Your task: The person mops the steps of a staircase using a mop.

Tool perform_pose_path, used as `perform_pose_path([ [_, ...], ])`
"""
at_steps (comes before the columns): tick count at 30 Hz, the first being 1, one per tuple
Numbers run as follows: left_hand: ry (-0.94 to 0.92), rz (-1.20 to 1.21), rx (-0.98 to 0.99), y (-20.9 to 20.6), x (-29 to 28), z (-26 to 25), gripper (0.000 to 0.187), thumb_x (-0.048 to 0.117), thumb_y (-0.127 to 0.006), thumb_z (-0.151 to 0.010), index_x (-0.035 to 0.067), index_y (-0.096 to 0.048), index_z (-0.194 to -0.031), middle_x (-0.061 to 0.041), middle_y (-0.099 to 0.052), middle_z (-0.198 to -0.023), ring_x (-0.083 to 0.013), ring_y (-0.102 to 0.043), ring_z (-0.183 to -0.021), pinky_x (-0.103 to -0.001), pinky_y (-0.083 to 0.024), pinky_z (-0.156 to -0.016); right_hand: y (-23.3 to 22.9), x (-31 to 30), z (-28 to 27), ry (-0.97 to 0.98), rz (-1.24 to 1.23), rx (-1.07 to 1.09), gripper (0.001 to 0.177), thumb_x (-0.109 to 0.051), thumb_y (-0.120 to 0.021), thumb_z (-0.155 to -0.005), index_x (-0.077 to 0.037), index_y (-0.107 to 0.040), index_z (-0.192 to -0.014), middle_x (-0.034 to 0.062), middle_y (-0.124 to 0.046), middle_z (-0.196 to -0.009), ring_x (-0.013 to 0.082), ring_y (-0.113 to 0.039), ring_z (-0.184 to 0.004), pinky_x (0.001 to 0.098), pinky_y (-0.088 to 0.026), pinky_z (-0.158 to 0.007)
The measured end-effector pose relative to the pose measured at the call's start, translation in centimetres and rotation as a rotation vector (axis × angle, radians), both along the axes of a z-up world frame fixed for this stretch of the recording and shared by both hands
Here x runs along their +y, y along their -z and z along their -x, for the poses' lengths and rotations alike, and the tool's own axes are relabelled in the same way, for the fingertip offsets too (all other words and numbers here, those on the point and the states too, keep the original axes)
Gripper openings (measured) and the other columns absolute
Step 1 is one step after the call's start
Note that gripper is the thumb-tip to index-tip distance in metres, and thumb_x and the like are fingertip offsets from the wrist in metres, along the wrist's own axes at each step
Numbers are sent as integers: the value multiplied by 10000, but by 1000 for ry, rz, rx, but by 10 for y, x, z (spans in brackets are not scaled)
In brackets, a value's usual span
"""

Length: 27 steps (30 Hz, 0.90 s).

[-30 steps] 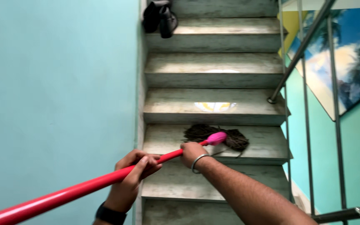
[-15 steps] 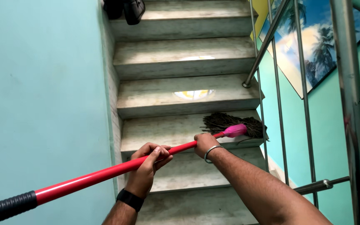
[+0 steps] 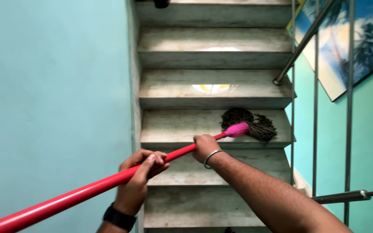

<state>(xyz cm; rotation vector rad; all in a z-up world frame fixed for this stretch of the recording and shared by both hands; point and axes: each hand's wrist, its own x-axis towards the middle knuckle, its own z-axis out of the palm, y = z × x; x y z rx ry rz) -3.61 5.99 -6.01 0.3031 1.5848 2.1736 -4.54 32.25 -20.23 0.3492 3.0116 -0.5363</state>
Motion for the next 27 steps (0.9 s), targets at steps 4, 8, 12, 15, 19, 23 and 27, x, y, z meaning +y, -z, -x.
perform_pose_path([
  [4, -59, 37, 80, -16, -42, -8, 242, 38, -485, -1016, -88, -625, -864, -158, -677, -929, -256, -719, -1044, -435, -615, -910, 16, -45, 14, -88, 67, 221, 117, -156, -729, -792, -60, -662, -784, 196, -683, -818, 415, -649, -906, 523, -525, -837],
  [8, -197, 97, 50, -25, -71, -31, 234, 32, -476, -1005, -88, -625, -871, -157, -694, -935, -259, -713, -1048, -441, -651, -938, 18, -86, 26, -190, 121, 331, 129, -150, -729, -839, -55, -647, -811, 190, -674, -797, 409, -640, -903, 519, -528, -846],
  [12, -384, 80, 55, -26, -82, -73, 241, 34, -477, -1020, -104, -627, -893, -156, -647, -905, -285, -707, -1072, -474, -602, -926, 7, -113, 26, -366, 178, 278, 153, -126, -759, -712, -48, -640, -770, 175, -670, -796, 411, -624, -912, 505, -532, -835],
  [15, -554, 66, 3, -23, -73, -107, 237, 37, -465, -1021, -112, -620, -921, -159, -644, -916, -299, -703, -1072, -486, -598, -920, 2, -123, 22, -500, 226, 260, 116, -101, -738, -710, -57, -639, -754, 162, -663, -810, 386, -626, -949, 494, -544, -821],
  [19, -704, 5, 51, -27, -59, -143, 210, 28, -460, -1048, -114, -586, -958, -178, -639, -964, -310, -683, -1092, -506, -638, -959, 8, -140, 20, -647, 281, 225, 122, -123, -743, -748, -56, -642, -735, 167, -656, -818, 391, -614, -1006, 528, -537, -769],
  [23, -773, 135, 97, -40, -42, -172, 212, 35, -455, -1037, -97, -599, -954, -192, -661, -988, -288, -692, -1103, -479, -591, -949, 18, -148, 24, -840, 392, 372, 119, -119, -703, -842, -66, -631, -763, 169, -647, -757, 402, -636, -934, 517, -508, -1076],
  [27, -814, 254, 142, -45, -30, -187, 207, 22, -477, -1027, -90, -616, -921, -182, -685, -1019, -262, -697, -1066, -447, -633, -973, 10, -152, 15, -941, 433, 370, 108, -110, -695, -853, -60, -632, -781, 173, -669, -819, 425, -639, -1028, 499, -526, -973],
])
